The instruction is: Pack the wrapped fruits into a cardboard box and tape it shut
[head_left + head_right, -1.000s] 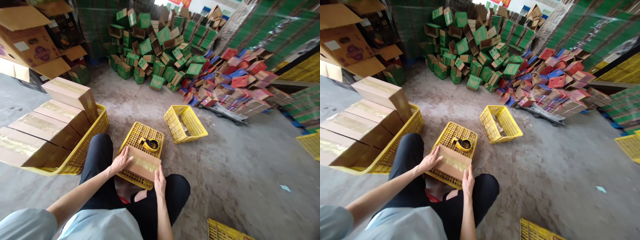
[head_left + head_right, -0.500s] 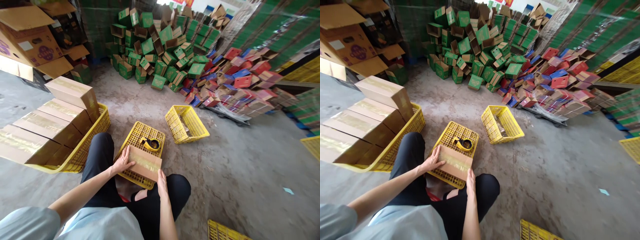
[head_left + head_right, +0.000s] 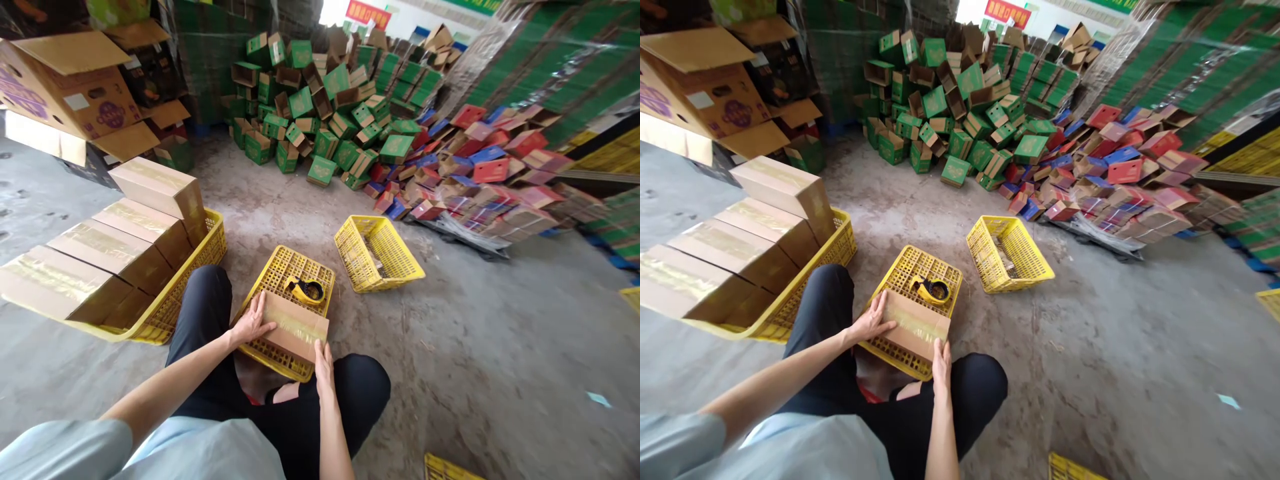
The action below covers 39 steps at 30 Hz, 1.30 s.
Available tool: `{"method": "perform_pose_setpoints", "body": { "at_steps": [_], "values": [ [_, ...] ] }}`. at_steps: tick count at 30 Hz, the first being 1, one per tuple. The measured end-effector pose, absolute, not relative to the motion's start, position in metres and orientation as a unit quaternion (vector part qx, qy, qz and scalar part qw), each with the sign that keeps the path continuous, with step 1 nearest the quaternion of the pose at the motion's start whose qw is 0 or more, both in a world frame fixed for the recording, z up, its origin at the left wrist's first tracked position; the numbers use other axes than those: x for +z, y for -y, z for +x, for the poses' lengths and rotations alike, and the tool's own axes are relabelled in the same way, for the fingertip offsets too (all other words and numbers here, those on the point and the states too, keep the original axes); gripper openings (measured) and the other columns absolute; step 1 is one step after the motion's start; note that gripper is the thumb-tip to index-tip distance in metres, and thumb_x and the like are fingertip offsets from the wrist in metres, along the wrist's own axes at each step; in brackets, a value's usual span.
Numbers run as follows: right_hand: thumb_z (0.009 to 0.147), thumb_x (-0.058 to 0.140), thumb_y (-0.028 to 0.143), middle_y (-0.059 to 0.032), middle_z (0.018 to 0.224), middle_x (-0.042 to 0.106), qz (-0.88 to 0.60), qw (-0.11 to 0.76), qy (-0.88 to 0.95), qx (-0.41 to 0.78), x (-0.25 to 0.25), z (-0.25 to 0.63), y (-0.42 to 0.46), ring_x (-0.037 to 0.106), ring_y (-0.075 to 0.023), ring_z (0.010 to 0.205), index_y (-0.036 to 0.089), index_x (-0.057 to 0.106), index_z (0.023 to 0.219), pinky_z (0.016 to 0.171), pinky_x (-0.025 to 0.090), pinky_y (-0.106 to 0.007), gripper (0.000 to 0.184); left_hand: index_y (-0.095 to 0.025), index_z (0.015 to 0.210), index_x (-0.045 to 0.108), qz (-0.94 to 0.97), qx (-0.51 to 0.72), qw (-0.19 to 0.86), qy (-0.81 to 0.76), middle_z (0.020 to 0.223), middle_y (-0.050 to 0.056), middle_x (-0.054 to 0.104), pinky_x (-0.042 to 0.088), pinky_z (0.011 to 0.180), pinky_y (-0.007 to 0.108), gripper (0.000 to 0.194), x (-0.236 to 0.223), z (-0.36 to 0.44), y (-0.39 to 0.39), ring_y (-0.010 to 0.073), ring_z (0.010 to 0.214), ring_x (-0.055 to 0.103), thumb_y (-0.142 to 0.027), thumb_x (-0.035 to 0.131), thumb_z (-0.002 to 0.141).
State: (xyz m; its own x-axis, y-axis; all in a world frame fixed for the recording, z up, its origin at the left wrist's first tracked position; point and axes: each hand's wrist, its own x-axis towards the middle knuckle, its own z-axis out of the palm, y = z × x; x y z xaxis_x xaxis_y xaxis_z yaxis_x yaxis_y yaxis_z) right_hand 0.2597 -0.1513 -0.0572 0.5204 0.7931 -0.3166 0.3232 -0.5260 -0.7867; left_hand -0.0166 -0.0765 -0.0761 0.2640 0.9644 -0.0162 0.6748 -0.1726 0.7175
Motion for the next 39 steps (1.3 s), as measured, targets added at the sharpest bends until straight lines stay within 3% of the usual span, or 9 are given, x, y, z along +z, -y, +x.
{"method": "perform_pose_setpoints", "body": {
  "at_steps": [7, 10, 12, 14, 17, 20, 26, 34, 39],
  "values": [
    [0.091, 0.028, 0.074, -0.0184, 0.145, 0.060, -0.801, 0.347, 0.384, 0.302, -0.064, 0.253, 0.148, 0.057, -0.0317, 0.135, 0.007, 0.055, 0.146, 0.108, 0.046, -0.037, 0.091, -0.007, 0.163, 0.007, 0.726, 0.234, 0.336, -0.553, 0.164, 0.030, 0.019, 0.034, 0.121, 0.050, 0.107, -0.074, -0.021, 0.073, 0.0434, 0.153, 0.025, -0.065, 0.060, 0.090],
    [0.095, 0.022, 0.069, -0.0233, 0.151, 0.053, -0.797, 0.353, 0.418, 0.257, -0.061, 0.241, 0.155, 0.052, -0.0345, 0.139, 0.002, 0.043, 0.154, 0.111, 0.044, -0.042, 0.091, -0.005, 0.163, 0.008, 0.724, 0.229, 0.346, -0.550, 0.165, 0.030, 0.018, 0.033, 0.121, 0.050, 0.108, -0.073, -0.024, 0.072, 0.0426, 0.155, 0.021, -0.065, 0.061, 0.089],
    [0.097, 0.022, 0.067, -0.0255, 0.158, 0.042, -0.789, 0.359, 0.444, 0.226, -0.058, 0.232, 0.164, 0.044, -0.0368, 0.145, 0.000, 0.036, 0.157, 0.115, 0.039, -0.046, 0.091, -0.006, 0.163, 0.008, 0.725, 0.230, 0.353, -0.545, 0.166, 0.029, 0.016, 0.030, 0.123, 0.048, 0.109, -0.073, -0.026, 0.070, 0.0410, 0.156, 0.018, -0.064, 0.062, 0.088],
    [0.099, 0.021, 0.065, -0.0245, 0.164, 0.032, -0.778, 0.348, 0.493, 0.175, -0.055, 0.225, 0.173, 0.031, -0.0389, 0.152, -0.002, 0.039, 0.155, 0.121, 0.031, -0.050, 0.089, -0.007, 0.163, 0.007, 0.725, 0.230, 0.362, -0.539, 0.167, 0.027, 0.015, 0.028, 0.124, 0.047, 0.109, -0.072, -0.028, 0.069, 0.0395, 0.157, 0.016, -0.065, 0.062, 0.088],
    [0.103, 0.017, 0.057, -0.0214, 0.163, 0.037, -0.755, 0.277, 0.588, 0.083, -0.050, 0.217, 0.185, 0.021, -0.0430, 0.155, 0.000, 0.050, 0.149, 0.122, 0.023, -0.060, 0.080, -0.009, 0.163, 0.007, 0.729, 0.225, 0.367, -0.533, 0.167, 0.026, 0.014, 0.029, 0.124, 0.048, 0.108, -0.072, -0.031, 0.068, 0.0398, 0.157, 0.016, -0.066, 0.059, 0.089],
    [0.107, 0.016, 0.048, -0.0194, 0.157, 0.047, -0.746, 0.211, 0.631, 0.038, -0.046, 0.213, 0.187, 0.025, -0.0438, 0.153, 0.004, 0.053, 0.148, 0.120, 0.024, -0.065, 0.071, -0.008, 0.163, 0.009, 0.736, 0.225, 0.351, -0.534, 0.166, 0.027, 0.017, 0.032, 0.122, 0.049, 0.107, -0.073, -0.031, 0.069, 0.0416, 0.155, 0.022, -0.068, 0.057, 0.089],
    [0.109, 0.022, 0.042, -0.0190, 0.151, 0.054, -0.740, 0.183, 0.647, 0.011, -0.050, 0.200, 0.178, 0.032, -0.0399, 0.151, 0.008, 0.059, 0.143, 0.119, 0.031, -0.061, 0.061, -0.007, 0.163, 0.009, 0.738, 0.228, 0.306, -0.556, 0.165, 0.029, 0.021, 0.043, 0.113, 0.050, 0.102, -0.080, -0.022, 0.074, 0.0437, 0.148, 0.037, -0.067, 0.052, 0.092],
    [0.109, 0.027, 0.038, -0.0197, 0.152, 0.053, -0.710, 0.188, 0.678, 0.027, -0.058, 0.156, 0.161, 0.043, -0.0349, 0.146, 0.008, 0.055, 0.147, 0.119, 0.036, -0.055, 0.055, -0.006, 0.163, 0.009, 0.727, 0.264, 0.297, -0.560, 0.167, 0.028, 0.018, 0.039, 0.117, 0.049, 0.100, -0.085, -0.015, 0.079, 0.0405, 0.154, 0.027, -0.069, 0.045, 0.095],
    [0.107, 0.030, 0.024, -0.0165, 0.153, 0.053, -0.646, 0.197, 0.736, 0.056, -0.059, 0.105, 0.141, 0.044, -0.0312, 0.147, 0.011, 0.049, 0.152, 0.119, 0.038, -0.052, 0.050, -0.014, 0.165, 0.014, 0.671, 0.279, 0.374, -0.576, 0.170, 0.019, 0.019, 0.031, 0.124, 0.046, 0.080, -0.083, -0.019, 0.077, 0.0309, 0.156, 0.024, -0.062, 0.028, 0.103]
  ]
}}
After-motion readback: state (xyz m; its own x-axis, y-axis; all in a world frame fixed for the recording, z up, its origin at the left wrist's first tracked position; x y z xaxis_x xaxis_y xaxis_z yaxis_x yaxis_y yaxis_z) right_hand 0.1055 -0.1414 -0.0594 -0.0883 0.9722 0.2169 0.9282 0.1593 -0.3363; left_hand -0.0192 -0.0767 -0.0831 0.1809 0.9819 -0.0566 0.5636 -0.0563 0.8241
